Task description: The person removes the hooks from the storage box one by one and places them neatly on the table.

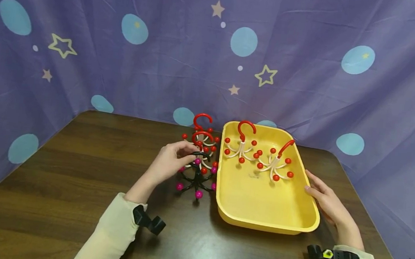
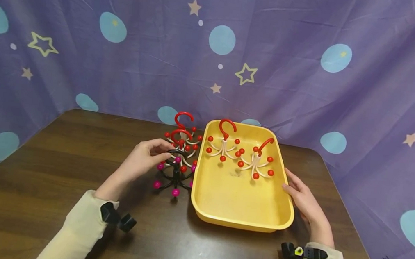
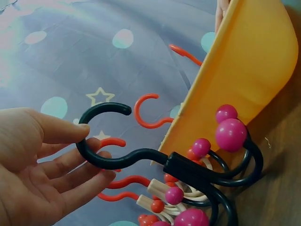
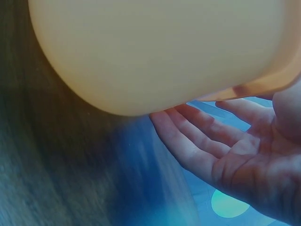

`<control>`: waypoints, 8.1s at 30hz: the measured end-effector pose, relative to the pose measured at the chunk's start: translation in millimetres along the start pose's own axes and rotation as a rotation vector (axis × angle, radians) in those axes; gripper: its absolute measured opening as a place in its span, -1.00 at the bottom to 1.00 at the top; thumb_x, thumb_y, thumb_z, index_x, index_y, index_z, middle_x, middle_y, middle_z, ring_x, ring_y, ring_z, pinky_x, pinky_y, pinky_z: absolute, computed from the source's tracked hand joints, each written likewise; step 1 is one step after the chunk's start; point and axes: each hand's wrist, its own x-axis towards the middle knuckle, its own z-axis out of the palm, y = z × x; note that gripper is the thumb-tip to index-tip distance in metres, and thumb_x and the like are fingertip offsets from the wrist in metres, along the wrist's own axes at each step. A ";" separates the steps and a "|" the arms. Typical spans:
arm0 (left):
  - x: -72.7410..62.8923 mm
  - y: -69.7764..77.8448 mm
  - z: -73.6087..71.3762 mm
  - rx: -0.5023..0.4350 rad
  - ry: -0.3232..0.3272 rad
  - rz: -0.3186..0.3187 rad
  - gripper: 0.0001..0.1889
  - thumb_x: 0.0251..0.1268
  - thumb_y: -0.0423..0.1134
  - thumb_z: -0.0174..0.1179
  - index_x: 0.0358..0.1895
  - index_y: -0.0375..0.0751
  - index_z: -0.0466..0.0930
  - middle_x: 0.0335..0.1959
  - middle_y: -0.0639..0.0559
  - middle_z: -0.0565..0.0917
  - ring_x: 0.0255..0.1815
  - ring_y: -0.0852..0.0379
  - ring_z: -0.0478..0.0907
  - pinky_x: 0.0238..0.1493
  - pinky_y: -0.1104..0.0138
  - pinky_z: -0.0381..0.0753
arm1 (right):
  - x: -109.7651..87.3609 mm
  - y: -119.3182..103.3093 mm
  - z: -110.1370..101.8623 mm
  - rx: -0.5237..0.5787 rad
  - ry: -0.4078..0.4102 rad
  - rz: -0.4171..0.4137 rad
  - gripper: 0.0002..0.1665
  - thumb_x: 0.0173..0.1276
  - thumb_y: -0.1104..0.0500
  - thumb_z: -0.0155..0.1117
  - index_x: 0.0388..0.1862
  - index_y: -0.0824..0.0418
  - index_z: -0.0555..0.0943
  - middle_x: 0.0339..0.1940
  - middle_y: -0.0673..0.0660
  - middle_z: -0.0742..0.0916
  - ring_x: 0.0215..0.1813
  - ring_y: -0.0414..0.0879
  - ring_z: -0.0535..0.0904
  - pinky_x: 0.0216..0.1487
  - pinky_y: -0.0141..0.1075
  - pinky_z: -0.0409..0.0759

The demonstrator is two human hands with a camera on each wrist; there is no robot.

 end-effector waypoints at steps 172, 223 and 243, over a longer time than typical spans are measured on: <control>71.4 117.1 -46.0 0.043 0.199 0.278 -0.77 0.23 -0.28 0.15 -0.05 -0.08 0.62 -0.23 0.03 0.70 -0.37 0.23 0.61 -0.36 0.41 0.53 | -7.5 -4.7 2.4 0.055 -0.016 -0.018 -0.23 0.45 0.09 -0.09 0.46 0.25 -0.19 0.26 0.58 0.21 -0.13 -0.22 0.60 -0.20 -0.27 0.61; 100.0 -27.4 -77.7 0.238 0.408 -0.040 -0.76 0.22 -0.37 0.10 -0.07 -0.16 0.63 -0.21 -0.13 0.69 -0.22 -0.05 0.57 -0.18 0.22 0.43 | -6.2 -3.3 2.3 0.023 -0.021 -0.050 -0.25 0.45 0.10 -0.10 0.45 0.28 -0.17 0.24 0.55 0.25 -0.12 -0.23 0.60 -0.21 -0.28 0.61; 105.6 -54.4 -54.7 0.243 0.334 -0.082 -0.77 0.25 -0.38 0.06 -0.07 -0.20 0.62 -0.20 -0.14 0.67 -0.19 -0.05 0.54 -0.15 0.19 0.47 | -6.4 -4.5 3.7 0.060 -0.019 -0.022 -0.23 0.45 0.09 -0.10 0.46 0.25 -0.19 0.28 0.58 0.19 -0.11 -0.26 0.58 -0.19 -0.29 0.60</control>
